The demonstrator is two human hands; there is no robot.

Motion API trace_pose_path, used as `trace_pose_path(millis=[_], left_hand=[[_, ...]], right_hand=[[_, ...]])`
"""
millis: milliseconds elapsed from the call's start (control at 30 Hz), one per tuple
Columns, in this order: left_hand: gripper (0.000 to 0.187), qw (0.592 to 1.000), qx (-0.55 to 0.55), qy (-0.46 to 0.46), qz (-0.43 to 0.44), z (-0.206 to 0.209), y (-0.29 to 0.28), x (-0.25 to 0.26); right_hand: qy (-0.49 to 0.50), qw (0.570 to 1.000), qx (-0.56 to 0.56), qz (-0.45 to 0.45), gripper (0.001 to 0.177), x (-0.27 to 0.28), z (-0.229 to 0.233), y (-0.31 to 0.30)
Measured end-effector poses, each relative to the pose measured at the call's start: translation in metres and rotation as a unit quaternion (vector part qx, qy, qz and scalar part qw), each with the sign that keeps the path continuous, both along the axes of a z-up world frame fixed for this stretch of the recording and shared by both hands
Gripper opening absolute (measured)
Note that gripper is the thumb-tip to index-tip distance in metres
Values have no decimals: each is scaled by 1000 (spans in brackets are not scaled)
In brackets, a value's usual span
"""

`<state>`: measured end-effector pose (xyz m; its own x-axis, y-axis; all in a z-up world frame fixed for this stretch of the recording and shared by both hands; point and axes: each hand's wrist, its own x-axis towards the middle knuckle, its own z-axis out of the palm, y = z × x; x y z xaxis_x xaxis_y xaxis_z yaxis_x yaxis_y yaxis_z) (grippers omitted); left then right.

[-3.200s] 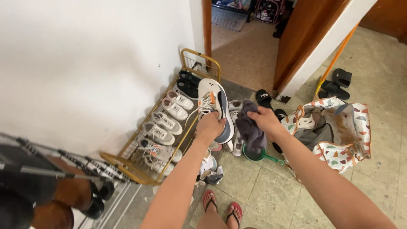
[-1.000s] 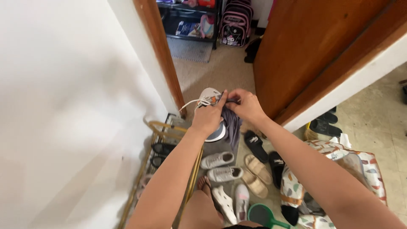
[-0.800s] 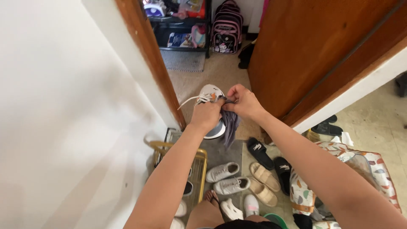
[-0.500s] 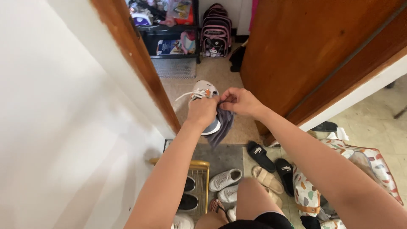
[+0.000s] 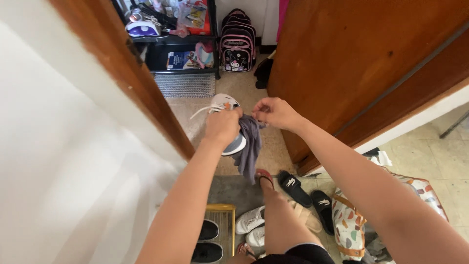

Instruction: Clean different pairs of shoes using a cloth.

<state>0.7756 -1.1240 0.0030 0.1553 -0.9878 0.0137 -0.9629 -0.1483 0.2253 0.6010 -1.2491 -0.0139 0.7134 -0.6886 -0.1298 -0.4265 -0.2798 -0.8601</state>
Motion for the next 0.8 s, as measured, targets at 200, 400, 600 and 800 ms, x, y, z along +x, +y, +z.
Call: trace_pose_path(millis=[200, 400, 600, 800], left_hand=[[30, 999, 6, -20, 33, 13, -68, 15], [28, 998, -43, -32, 24, -10, -158, 51], [28, 998, -29, -41, 30, -23, -263, 73], [28, 996, -49, -61, 42, -9, -357, 84]], right_hand=[[-32, 999, 33, 13, 23, 28, -22, -91], [14, 994, -107, 8, 36, 51, -57, -207], [38, 988, -143, -46, 45, 67, -41, -300], [-26, 985, -158, -66, 46, 101, -52, -405]])
